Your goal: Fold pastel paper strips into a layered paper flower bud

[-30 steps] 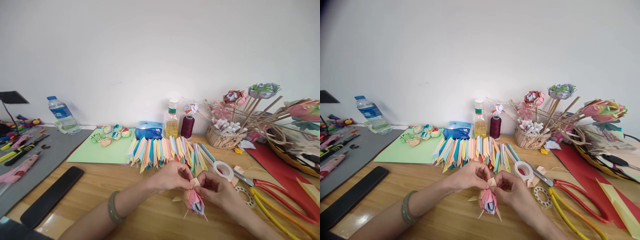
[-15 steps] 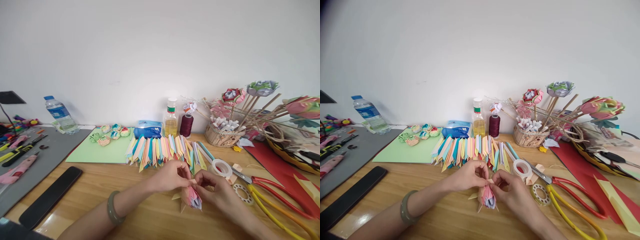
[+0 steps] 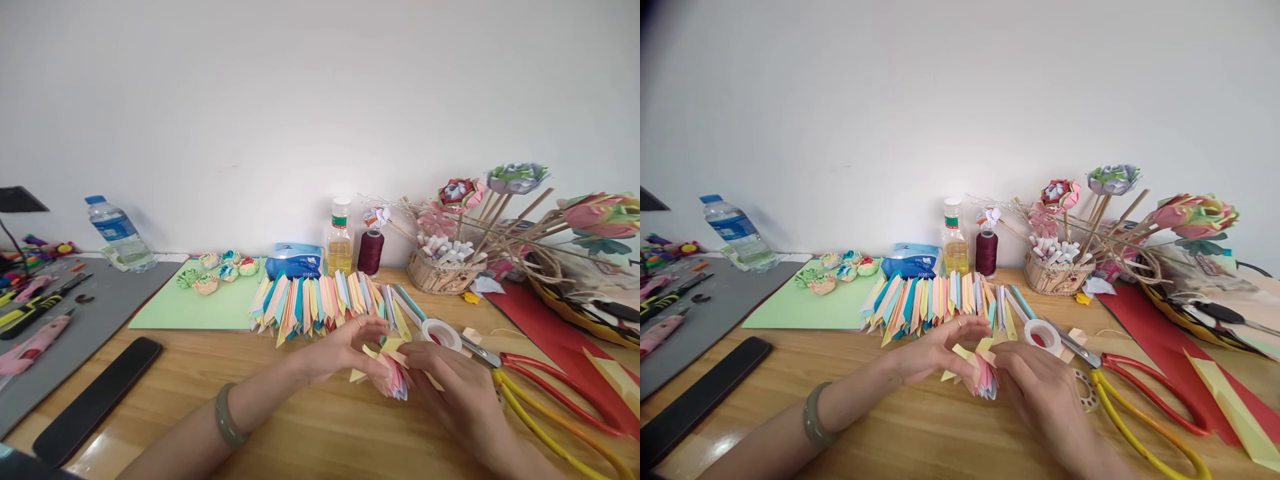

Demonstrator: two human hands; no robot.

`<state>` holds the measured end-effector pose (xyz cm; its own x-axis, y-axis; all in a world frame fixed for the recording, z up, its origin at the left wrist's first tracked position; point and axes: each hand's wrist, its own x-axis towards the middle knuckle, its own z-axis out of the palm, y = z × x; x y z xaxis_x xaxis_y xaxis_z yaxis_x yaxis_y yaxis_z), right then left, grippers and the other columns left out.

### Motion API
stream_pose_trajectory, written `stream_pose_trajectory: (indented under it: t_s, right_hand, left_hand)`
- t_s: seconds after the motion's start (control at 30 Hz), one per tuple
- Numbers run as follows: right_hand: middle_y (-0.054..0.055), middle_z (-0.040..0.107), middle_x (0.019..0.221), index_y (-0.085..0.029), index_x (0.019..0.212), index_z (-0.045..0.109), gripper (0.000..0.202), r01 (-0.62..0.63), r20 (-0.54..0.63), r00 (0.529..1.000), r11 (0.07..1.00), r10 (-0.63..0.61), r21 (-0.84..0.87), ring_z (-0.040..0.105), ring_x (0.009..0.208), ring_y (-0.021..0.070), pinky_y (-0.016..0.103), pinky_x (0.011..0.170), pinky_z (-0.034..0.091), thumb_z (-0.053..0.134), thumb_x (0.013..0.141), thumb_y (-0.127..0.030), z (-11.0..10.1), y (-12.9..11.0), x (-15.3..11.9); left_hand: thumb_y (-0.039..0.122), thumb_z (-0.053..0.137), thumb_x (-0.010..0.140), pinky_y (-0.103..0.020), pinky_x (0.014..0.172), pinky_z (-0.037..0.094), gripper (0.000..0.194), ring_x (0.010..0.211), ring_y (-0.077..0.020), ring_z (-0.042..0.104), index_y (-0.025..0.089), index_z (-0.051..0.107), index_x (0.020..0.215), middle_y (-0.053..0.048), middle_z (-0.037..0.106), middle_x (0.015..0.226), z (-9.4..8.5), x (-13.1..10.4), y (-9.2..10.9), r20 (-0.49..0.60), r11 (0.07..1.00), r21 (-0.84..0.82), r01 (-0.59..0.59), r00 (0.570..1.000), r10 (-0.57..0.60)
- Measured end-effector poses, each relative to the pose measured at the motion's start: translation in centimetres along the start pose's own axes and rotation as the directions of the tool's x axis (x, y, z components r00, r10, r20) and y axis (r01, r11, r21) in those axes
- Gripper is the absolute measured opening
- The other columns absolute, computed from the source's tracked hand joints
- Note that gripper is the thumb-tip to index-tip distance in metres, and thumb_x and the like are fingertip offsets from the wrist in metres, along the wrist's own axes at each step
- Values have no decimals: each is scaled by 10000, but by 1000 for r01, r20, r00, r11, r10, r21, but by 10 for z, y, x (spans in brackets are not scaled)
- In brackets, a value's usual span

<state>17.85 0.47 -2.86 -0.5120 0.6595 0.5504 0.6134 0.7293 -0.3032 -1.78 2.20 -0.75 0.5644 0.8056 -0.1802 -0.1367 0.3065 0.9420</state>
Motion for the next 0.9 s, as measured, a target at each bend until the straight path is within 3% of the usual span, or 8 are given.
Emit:
stream_pose_trajectory:
  t_s: [0.1, 0.27, 0.37, 0.43, 0.53, 0.63, 0.77, 0.9]
  right_hand:
    - [43, 676, 900, -256, 833, 583, 176, 49, -67, 996, 997, -52, -54, 619, 821, 170, 284, 706, 454, 487, 782, -117, -1, 5, -5]
    - [15, 643, 746, -292, 815, 627, 217, -16, -151, 989, 993, -2, -121, 602, 705, 161, 308, 726, 434, 516, 758, -114, -1, 7, -13]
    - [-4, 611, 675, -287, 814, 611, 199, -14, -140, 990, 998, 4, -69, 552, 587, 131, 268, 621, 431, 527, 747, -119, -3, -2, -8]
    - [22, 606, 720, -236, 790, 568, 97, -107, -131, 984, 992, 116, 71, 556, 643, 150, 264, 600, 435, 525, 744, -162, -4, -11, 0]
    - [1, 532, 604, -207, 696, 515, 133, -413, 83, 909, 852, 408, 322, 490, 517, 127, 233, 468, 405, 433, 790, -252, -7, -23, 13]
    - [-26, 481, 517, -196, 671, 518, 274, -610, 309, 788, 607, 533, 510, 482, 469, 121, 228, 451, 412, 405, 812, -402, -7, -28, 20]
    - [-14, 551, 526, -183, 739, 546, 329, -699, 451, 697, 386, 558, 602, 555, 522, 142, 245, 528, 452, 503, 741, -509, -3, -29, 21]
    - [16, 602, 611, -177, 744, 578, 348, -695, 454, 694, 353, 559, 627, 585, 609, 159, 257, 578, 473, 522, 728, -521, 0, -28, 20]
  left_hand:
    - [280, 743, 527, -346, 864, 357, 599, 1084, -225, 437, 233, 528, 1084, -78, 496, 1131, 5, -1, 0, 90, 996, -73, 55, 995, -49]
    - [294, 644, 672, -350, 950, 309, 327, 1107, -209, 445, 233, 621, 992, -61, 527, 1158, 20, -5, 3, -84, 978, 109, -179, 978, 189]
    - [249, 654, 661, -343, 959, 307, 144, 1070, -208, 482, 197, 689, 790, -60, 590, 1050, 26, -6, 1, -186, 972, 100, -211, 956, 227]
    - [231, 660, 650, -354, 948, 322, 100, 1027, -206, 507, 191, 693, 736, -57, 606, 990, 27, -5, -2, -261, 973, 42, -227, 937, 230]
    - [205, 670, 635, -355, 935, 342, 76, 1031, -208, 495, 195, 693, 707, -53, 589, 974, 26, -3, -6, -349, 958, 14, -286, 896, 273]
    - [195, 671, 635, -340, 915, 369, 62, 1059, -211, 476, 199, 694, 692, -58, 548, 1037, 26, -2, -9, -385, 946, 38, -322, 869, 311]
    - [201, 658, 653, -335, 899, 387, 54, 1111, -216, 442, 203, 692, 695, -59, 527, 1118, 27, -2, -13, -374, 938, 43, -343, 865, 334]
    - [182, 655, 654, -340, 966, 315, 74, 1145, -209, 421, 183, 686, 721, -67, 561, 1110, 29, -2, -17, -364, 949, 6, -314, 884, 295]
